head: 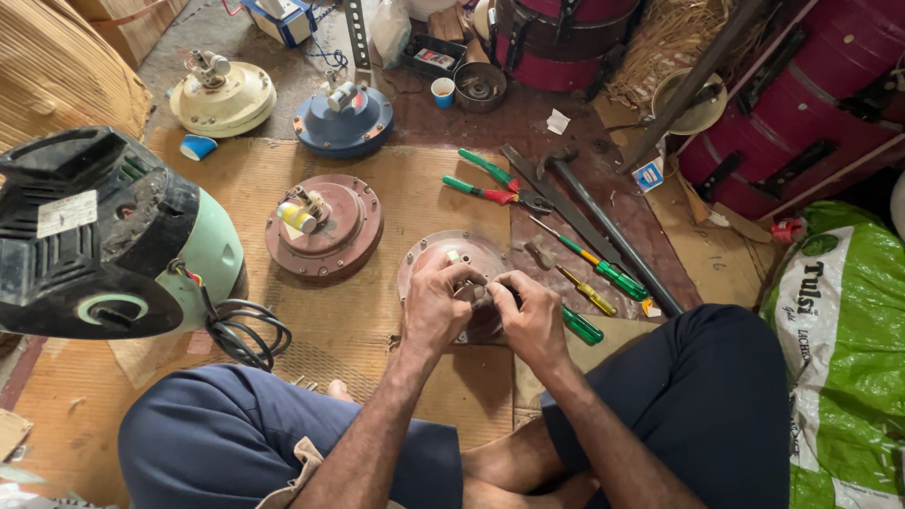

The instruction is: The person sits on the workshop floor repairing water pump housings. They unscrew and tighten fasteners on the pump covers by hand, use a screwdriver on a blue pump base, reposition several pump housings, and finally pick up a hammer to tap a fitting on a pump cover.

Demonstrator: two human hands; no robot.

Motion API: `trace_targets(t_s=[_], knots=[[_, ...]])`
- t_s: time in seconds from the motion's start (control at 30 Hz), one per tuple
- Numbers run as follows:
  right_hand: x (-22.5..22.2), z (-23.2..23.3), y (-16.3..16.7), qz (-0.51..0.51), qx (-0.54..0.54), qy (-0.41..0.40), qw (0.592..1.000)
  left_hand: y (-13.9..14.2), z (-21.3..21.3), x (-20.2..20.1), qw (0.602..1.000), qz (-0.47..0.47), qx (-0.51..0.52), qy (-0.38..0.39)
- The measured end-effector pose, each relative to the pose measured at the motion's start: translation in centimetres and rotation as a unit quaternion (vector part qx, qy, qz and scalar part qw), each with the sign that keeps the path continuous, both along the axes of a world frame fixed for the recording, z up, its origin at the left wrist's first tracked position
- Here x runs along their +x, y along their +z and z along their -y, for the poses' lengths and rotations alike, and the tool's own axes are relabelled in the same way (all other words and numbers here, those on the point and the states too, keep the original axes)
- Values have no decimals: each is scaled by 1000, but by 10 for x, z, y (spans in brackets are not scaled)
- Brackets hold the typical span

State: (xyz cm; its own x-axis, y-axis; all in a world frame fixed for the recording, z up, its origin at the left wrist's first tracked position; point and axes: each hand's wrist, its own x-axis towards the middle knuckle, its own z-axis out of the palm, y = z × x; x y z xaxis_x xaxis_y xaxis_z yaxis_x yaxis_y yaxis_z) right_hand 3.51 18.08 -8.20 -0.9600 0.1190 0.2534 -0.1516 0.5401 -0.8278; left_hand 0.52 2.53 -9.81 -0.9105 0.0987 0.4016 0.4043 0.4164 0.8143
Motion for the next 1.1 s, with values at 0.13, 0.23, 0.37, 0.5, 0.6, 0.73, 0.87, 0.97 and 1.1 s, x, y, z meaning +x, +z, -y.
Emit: trace_targets(t_s=[0.13, 0.23, 0.37, 0.5, 0.6, 0.73, 0.87, 0.97, 1.1], knots=[[-2, -2, -3, 22, -13, 0, 1000, -1, 0, 1, 1000, 27, 10, 2], [-3, -4, -3, 19, -16, 6, 1000, 0, 0, -1, 999, 51, 13, 8], [-1, -8, 0, 40, -12, -18, 999, 1, -1, -3, 999, 38, 16, 16], [1, -8, 4, -8, -34, 17, 999, 1, -1, -4, 999, 27, 16, 19], [1, -4, 5, -39, -31, 39, 998, 2, 0, -4, 999, 33, 10, 22], [-1, -1, 6, -3, -11, 21, 1000, 4, 0, -3, 999, 38, 4, 16], [-2, 0, 4, -68, 6, 25, 997, 4, 0, -2, 999, 41, 4, 12], [-2, 1, 2, -51, -4, 15, 999, 2, 1, -2, 999, 40, 1, 15], [-3, 2, -1, -27, -13, 5, 1000, -3, 1, -4, 999, 42, -6, 13]])
